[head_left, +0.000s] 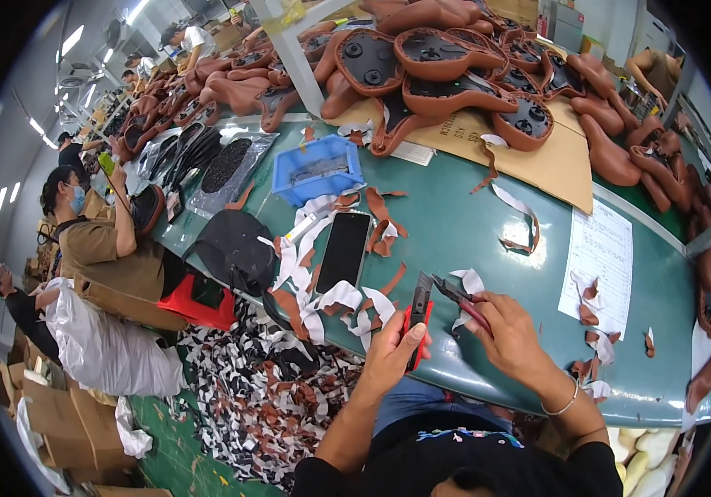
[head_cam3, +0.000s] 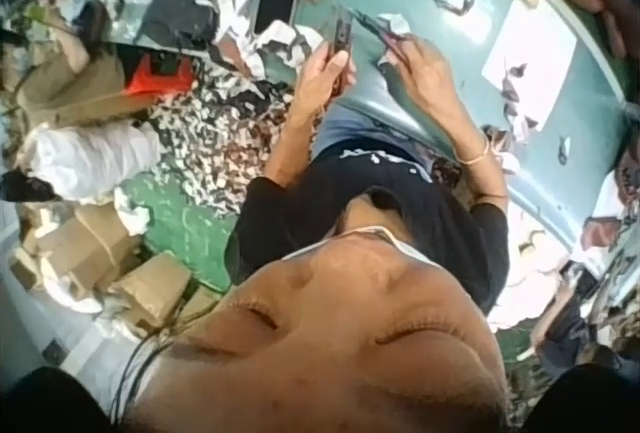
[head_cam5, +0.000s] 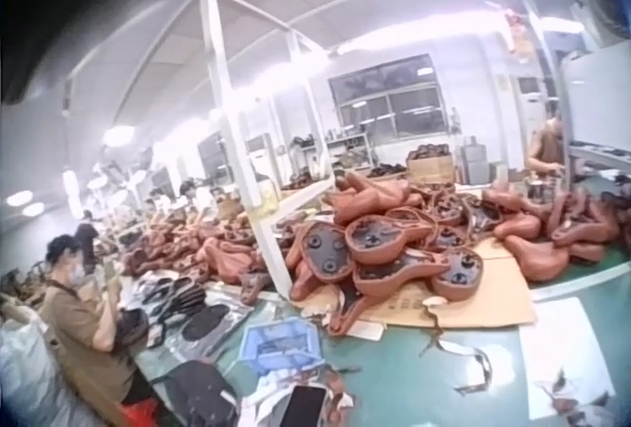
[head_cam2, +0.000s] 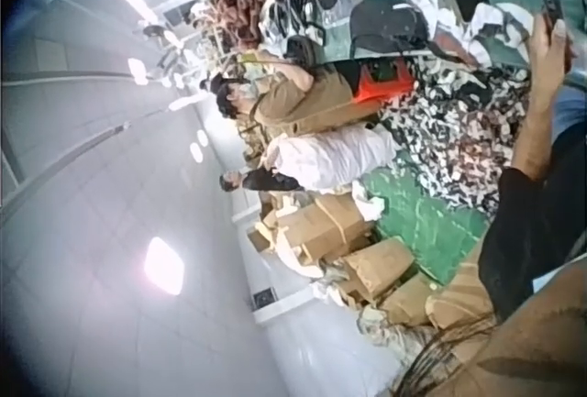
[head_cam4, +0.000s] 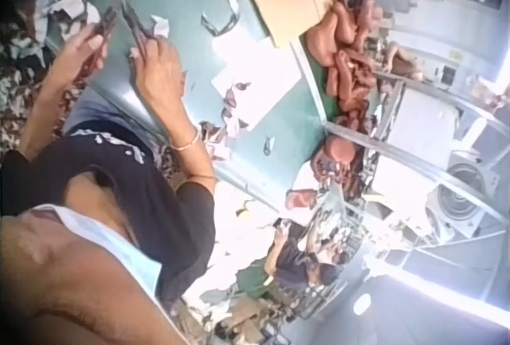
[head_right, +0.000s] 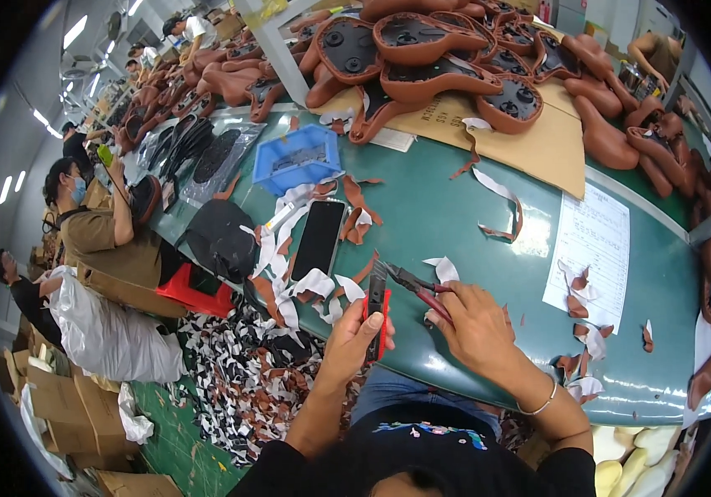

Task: Trimming excess leather and material from the edges of bicycle seats using a utility knife and pliers.

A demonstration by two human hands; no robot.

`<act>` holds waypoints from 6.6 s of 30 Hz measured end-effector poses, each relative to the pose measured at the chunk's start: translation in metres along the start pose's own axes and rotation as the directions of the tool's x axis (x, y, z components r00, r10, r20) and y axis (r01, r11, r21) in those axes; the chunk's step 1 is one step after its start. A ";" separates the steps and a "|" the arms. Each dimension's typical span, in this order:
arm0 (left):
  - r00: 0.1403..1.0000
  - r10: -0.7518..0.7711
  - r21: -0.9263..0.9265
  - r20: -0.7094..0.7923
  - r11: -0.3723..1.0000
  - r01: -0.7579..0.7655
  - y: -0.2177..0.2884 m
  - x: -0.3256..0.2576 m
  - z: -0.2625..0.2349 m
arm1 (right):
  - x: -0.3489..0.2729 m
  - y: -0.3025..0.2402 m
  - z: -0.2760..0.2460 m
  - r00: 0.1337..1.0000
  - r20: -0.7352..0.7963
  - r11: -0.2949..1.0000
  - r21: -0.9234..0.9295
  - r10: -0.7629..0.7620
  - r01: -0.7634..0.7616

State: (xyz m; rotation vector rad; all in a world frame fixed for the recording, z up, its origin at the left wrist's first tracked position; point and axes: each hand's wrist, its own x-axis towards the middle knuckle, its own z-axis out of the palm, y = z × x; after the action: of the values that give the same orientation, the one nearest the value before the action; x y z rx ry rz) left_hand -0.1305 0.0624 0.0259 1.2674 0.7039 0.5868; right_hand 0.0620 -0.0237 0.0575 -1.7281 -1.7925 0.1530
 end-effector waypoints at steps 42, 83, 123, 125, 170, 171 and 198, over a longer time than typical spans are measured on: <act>0.942 0.217 -0.432 -0.258 0.846 -0.313 -0.019 0.057 0.019 | 0.102 0.061 0.076 0.994 0.094 0.929 0.369 -0.056 0.017; 0.928 -0.268 0.187 0.261 0.957 0.223 -0.003 0.112 0.078 | -0.167 0.051 -0.081 0.845 -0.130 0.854 0.117 0.519 -0.507; 0.688 0.359 0.673 0.630 0.188 -0.715 0.000 0.056 0.140 | -0.112 0.029 -0.068 0.857 -0.152 0.814 0.431 0.492 -0.390; 0.769 0.301 0.596 0.564 0.496 -0.632 -0.007 0.063 0.129 | -0.135 0.043 -0.082 0.877 -0.236 0.905 0.187 0.418 -0.381; 0.950 0.290 0.898 0.114 0.379 -0.223 -0.017 0.043 0.111 | -0.103 0.051 -0.029 0.871 -0.312 0.923 0.068 0.380 -0.378; 0.951 0.292 0.905 0.098 0.371 -0.208 -0.017 0.043 0.107 | -0.100 0.046 -0.036 0.877 -0.305 0.927 0.080 0.372 -0.365; 0.993 -0.059 -0.151 -0.104 0.988 0.043 -0.007 0.046 0.093 | -0.109 0.034 -0.119 0.862 0.196 0.810 -0.487 0.467 -0.328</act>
State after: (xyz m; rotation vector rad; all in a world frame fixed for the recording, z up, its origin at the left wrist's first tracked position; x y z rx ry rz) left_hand -0.0299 0.0350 0.0258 1.0826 0.7663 0.6575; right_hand 0.1446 -0.1609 0.0957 -2.5326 -1.7309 0.2189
